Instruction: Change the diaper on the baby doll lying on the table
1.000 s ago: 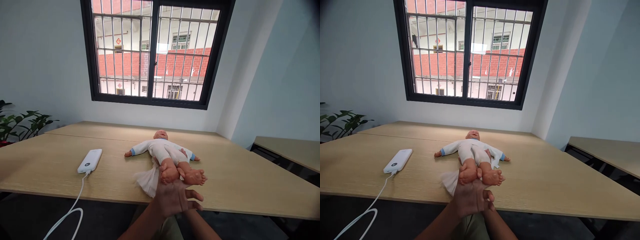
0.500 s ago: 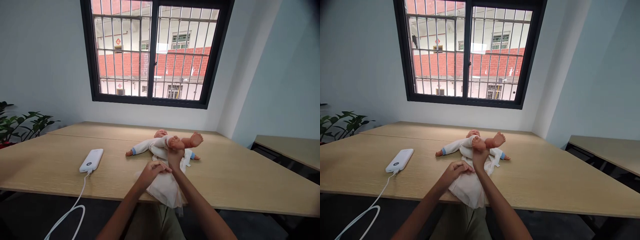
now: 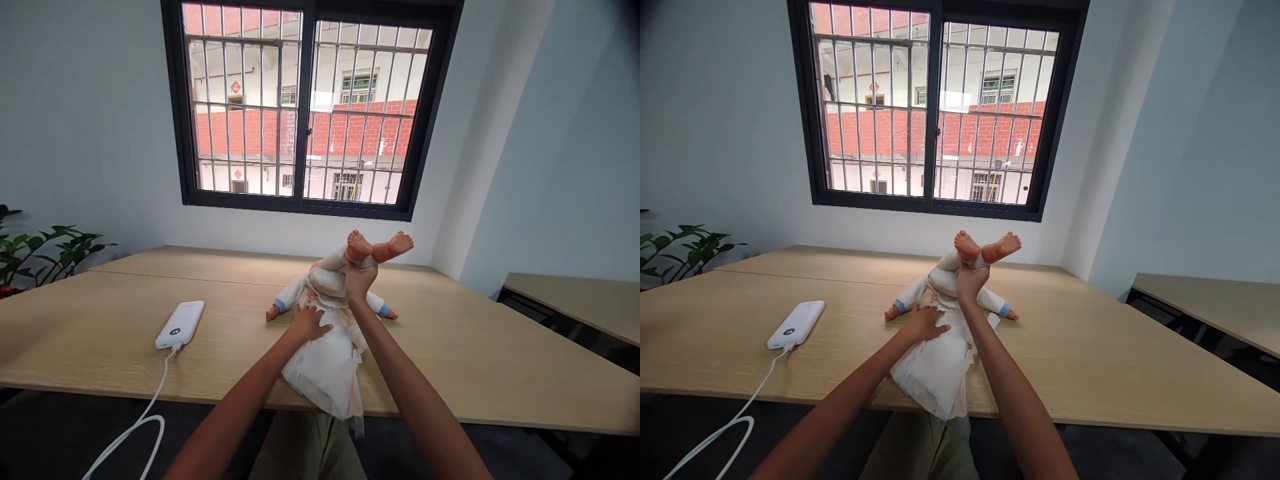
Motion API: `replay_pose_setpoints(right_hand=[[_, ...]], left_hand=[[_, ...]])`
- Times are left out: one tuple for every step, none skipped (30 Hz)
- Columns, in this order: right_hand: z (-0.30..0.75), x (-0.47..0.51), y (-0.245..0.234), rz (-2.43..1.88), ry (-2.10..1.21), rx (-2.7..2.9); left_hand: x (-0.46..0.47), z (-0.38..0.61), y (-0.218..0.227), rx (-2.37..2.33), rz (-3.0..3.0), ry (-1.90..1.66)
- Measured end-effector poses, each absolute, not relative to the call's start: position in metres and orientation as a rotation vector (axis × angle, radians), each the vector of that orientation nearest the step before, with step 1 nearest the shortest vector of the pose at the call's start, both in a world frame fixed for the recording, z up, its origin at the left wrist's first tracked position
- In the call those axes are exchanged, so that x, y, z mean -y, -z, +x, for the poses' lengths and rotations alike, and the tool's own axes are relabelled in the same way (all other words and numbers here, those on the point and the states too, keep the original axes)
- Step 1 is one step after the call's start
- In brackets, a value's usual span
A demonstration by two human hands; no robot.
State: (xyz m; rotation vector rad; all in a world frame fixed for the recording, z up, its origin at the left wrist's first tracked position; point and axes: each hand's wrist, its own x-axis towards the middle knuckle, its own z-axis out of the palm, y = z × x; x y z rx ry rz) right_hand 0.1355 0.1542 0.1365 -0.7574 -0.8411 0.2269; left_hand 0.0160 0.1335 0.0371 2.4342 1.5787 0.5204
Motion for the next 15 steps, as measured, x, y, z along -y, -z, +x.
replay_pose_setpoints(right_hand=[[0.137,-0.156,-0.139,-0.773,-0.227,0.841],[0.138,-0.157,-0.141,-0.794,-0.226,0.843],[0.138,-0.157,-0.143,-0.818,-0.226,0.847],[0.137,-0.158,-0.144,-0.841,-0.228,0.855],[0.136,-0.157,-0.144,-0.858,-0.231,0.867],[0.135,-0.157,-0.143,-0.864,-0.231,0.875],[0.133,-0.157,-0.142,-0.862,-0.23,0.874],[0.131,-0.156,-0.139,-0.854,-0.233,0.875],[0.129,-0.155,-0.136,-0.846,-0.239,0.877],[0.127,-0.154,-0.133,-0.838,-0.246,0.882],[0.125,-0.152,-0.13,-0.83,-0.256,0.885],[0.122,-0.149,-0.126,-0.822,-0.272,0.888],[0.12,-0.146,-0.123,-0.813,-0.294,0.887],[0.117,-0.142,-0.119,-0.804,-0.317,0.873],[0.114,-0.137,-0.115,-0.796,-0.339,0.848]], left_hand=[[-0.134,0.014,-0.036,-1.642,2.441,-0.452],[-0.133,0.011,-0.034,-1.708,2.435,-0.409],[-0.133,0.01,-0.032,-1.782,2.426,-0.395],[-0.133,0.008,-0.03,-1.849,2.418,-0.415],[-0.133,0.008,-0.027,-1.902,2.407,-0.474],[-0.133,0.008,-0.025,-1.945,2.395,-0.543],[-0.132,0.008,-0.023,-1.982,2.377,-0.604],[-0.132,0.009,-0.022,-2.009,2.355,-0.648],[-0.131,0.009,-0.022,-2.026,2.338,-0.679],[-0.129,0.009,-0.022,-2.026,2.337,-0.709],[-0.127,0.008,-0.023,-2.001,2.361,-0.737],[-0.125,0.007,-0.024,-1.942,2.411,-0.758],[-0.122,0.005,-0.024,-1.846,2.477,-0.767],[-0.119,0.002,-0.024,-1.717,2.537,-0.754],[-0.116,0.0,-0.023,-1.57,2.568,-0.746]])
